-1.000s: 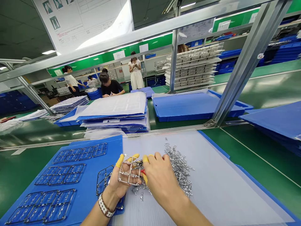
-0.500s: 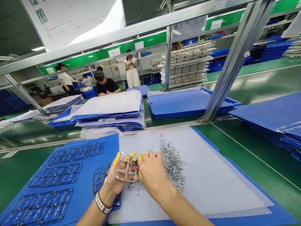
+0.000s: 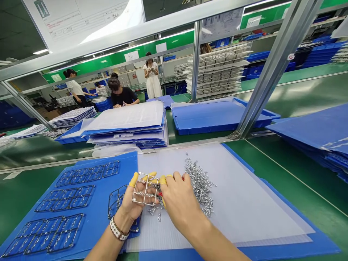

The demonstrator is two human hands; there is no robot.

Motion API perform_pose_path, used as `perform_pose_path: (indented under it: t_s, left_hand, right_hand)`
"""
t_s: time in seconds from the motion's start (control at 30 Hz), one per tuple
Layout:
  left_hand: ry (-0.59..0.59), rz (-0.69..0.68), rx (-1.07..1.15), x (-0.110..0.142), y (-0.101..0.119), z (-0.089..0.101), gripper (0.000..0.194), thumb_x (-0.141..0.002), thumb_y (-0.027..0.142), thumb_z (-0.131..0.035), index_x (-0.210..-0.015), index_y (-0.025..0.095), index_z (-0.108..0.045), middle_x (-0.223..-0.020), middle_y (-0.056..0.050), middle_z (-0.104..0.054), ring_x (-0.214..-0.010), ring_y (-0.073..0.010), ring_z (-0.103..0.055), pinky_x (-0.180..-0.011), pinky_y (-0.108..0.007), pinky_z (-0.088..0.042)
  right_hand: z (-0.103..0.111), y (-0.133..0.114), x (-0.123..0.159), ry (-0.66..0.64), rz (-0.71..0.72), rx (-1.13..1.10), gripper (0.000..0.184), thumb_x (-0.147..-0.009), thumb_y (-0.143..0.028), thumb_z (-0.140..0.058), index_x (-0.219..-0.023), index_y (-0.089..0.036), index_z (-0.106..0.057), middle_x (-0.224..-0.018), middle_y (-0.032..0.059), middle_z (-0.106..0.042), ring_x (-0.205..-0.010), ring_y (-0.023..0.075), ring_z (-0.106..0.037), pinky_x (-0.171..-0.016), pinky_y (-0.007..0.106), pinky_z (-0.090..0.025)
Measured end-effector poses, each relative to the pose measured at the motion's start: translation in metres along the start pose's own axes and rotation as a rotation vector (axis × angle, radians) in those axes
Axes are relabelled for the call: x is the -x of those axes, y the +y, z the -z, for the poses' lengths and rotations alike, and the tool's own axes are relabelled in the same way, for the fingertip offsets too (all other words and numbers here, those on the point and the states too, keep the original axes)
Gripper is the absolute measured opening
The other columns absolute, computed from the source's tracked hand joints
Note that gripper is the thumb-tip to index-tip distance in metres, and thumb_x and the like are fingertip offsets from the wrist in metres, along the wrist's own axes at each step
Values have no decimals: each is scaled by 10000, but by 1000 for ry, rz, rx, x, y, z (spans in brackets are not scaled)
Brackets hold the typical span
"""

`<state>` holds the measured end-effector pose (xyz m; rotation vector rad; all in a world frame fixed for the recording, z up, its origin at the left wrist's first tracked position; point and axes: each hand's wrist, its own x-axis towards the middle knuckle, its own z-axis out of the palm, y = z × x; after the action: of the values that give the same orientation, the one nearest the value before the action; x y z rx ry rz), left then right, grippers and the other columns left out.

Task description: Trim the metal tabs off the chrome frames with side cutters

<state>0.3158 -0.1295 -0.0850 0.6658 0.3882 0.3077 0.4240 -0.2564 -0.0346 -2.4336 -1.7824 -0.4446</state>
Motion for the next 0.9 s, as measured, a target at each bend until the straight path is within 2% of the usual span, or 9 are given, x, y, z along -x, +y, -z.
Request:
perform_pose_path:
  t_s: [0.13, 0.27, 0.53, 0.63, 0.73, 0.8, 0.9]
  left_hand:
    - [22, -1, 42, 0, 2, -2, 599, -879, 545, -376, -1211, 82, -559, -1087, -169, -640, -728, -190, -630, -617, -327, -521]
    - [37, 16, 28, 0, 2, -3, 597, -879, 545, -375, -1225, 92, -550, -1111, -175, -631, -749, -191, -634, -563, -281, -503]
    - [47, 0, 4, 0, 3, -2, 611, -863, 561, -395, -1227, 95, -546, -1131, -176, -617, -731, -189, -623, -544, -283, -493]
    - [21, 1, 17, 1, 4, -4, 617, -862, 572, -383, -1223, 101, -548, -1142, -178, -608, -740, -196, -622, -574, -304, -499]
    - [46, -82, -10, 4, 1, -6, 615, -842, 586, -419, -1224, 124, -552, -1182, -172, -590, -842, -235, -622, -662, -345, -503]
    - [116, -221, -106, 8, -3, -9, 580, -817, 554, -502, -1241, 161, -548, -1206, -143, -585, -948, -250, -597, -751, -350, -487]
    - [162, -464, -401, 16, -10, -13, 592, -726, 364, -702, -1276, 229, -531, -1275, -87, -551, -1138, -258, -500, -962, -337, -382]
  right_hand:
    - [-4, -7, 10, -7, -4, -40, 226, -766, -240, -626, -986, -200, -598, -804, 28, -615, -807, 220, -508, -690, 376, -258]
    - [-12, -14, 12, -45, 18, -58, 173, -772, -241, -616, -940, -201, -604, -808, 34, -609, -820, 226, -508, -688, 377, -256]
    - [-15, -19, 12, -13, 52, 12, 135, -796, -126, -545, -886, -200, -614, -776, 41, -595, -757, 205, -500, -629, 355, -259]
    - [-15, -15, 14, 11, 43, -44, 148, -773, -119, -574, -890, -198, -618, -768, 40, -609, -752, 197, -516, -642, 341, -287]
    - [-16, -6, 13, 15, -56, -290, 182, -755, -186, -611, -937, -195, -611, -850, 42, -637, -822, 212, -543, -707, 345, -342]
    - [-17, -1, 8, -29, -175, -596, 188, -799, -279, -566, -967, -200, -593, -864, 31, -638, -809, 197, -557, -707, 332, -380]
    - [-20, 0, -4, -109, -355, -1143, 224, -823, -397, -494, -909, -203, -564, -771, -2, -608, -703, 153, -549, -633, 283, -411]
